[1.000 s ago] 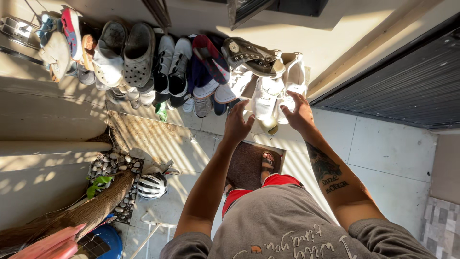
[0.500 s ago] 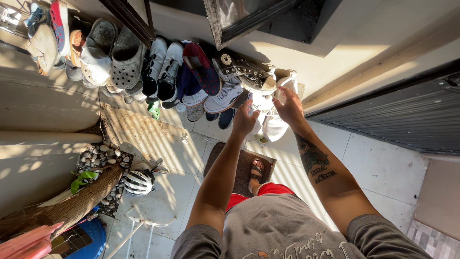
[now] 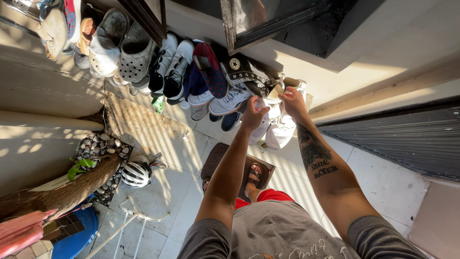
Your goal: The person picks up a white bicycle helmet and places it on the floor. Then the person picks up several pairs of shoes and sandals from a shelf and places them on the floor in front of them.
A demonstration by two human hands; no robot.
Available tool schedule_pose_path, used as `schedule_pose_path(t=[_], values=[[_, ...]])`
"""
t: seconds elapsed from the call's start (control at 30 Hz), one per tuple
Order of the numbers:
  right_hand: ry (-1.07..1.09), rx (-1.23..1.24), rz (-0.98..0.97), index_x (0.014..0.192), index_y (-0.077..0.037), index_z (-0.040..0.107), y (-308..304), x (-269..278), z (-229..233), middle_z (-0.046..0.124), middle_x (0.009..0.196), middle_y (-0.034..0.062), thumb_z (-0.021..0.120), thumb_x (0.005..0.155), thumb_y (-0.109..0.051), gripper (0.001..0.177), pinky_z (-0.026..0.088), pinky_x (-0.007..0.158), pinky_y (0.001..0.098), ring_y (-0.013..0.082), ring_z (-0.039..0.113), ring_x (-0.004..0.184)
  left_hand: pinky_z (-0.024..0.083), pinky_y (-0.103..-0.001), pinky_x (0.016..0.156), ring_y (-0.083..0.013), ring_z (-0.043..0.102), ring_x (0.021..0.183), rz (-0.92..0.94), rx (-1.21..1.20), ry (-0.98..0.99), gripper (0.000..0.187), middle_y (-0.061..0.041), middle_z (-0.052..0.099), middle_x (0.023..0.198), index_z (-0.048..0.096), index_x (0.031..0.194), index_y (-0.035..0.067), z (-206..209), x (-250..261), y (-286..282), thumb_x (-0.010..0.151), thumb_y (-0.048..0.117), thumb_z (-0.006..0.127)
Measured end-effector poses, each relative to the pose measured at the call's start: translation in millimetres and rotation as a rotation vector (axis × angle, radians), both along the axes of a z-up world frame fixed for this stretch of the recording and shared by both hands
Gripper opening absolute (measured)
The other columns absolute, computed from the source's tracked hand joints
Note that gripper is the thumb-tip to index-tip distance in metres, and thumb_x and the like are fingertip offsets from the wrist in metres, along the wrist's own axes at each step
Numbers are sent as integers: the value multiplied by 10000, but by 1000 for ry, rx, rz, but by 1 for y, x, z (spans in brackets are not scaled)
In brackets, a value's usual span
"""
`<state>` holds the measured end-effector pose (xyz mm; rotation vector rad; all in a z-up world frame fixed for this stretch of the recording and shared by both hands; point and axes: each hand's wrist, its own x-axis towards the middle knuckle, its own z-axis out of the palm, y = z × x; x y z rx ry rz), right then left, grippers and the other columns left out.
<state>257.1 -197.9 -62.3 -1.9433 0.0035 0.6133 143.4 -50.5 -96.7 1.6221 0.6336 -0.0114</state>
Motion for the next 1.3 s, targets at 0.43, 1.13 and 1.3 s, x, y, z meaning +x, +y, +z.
schedule_pose_path(t=[0.43, 1.13, 1.3], values=[[328, 397, -64, 1333, 26, 655, 6, -6, -13, 755, 1022, 60, 793, 878, -104, 493, 558, 758, 246, 116, 668, 845, 586, -369, 869, -286, 699, 1086, 294, 88, -139, 841, -198, 626, 1293, 328, 1569, 15, -5, -2, 12, 921, 341, 754], [322, 87, 126, 1361, -28, 467, 39, -172, 10, 679, 1213, 101, 840, 804, -186, 689, 514, 931, 364, 205, 655, 1099, 615, -347, 888, -295, 649, 1079, 92, 150, -222, 918, -218, 421, 1390, 230, 1603, 23, 8, -144, 53, 831, 103, 719], [287, -78, 247, 1378, -39, 493, 82, -213, 19, 699, 1185, 95, 851, 804, -226, 702, 506, 777, 353, 189, 618, 952, 612, -348, 908, -285, 646, 1097, 169, 224, -226, 876, -216, 441, 1384, 275, 1583, 19, 14, -201, 87, 842, 100, 735]])
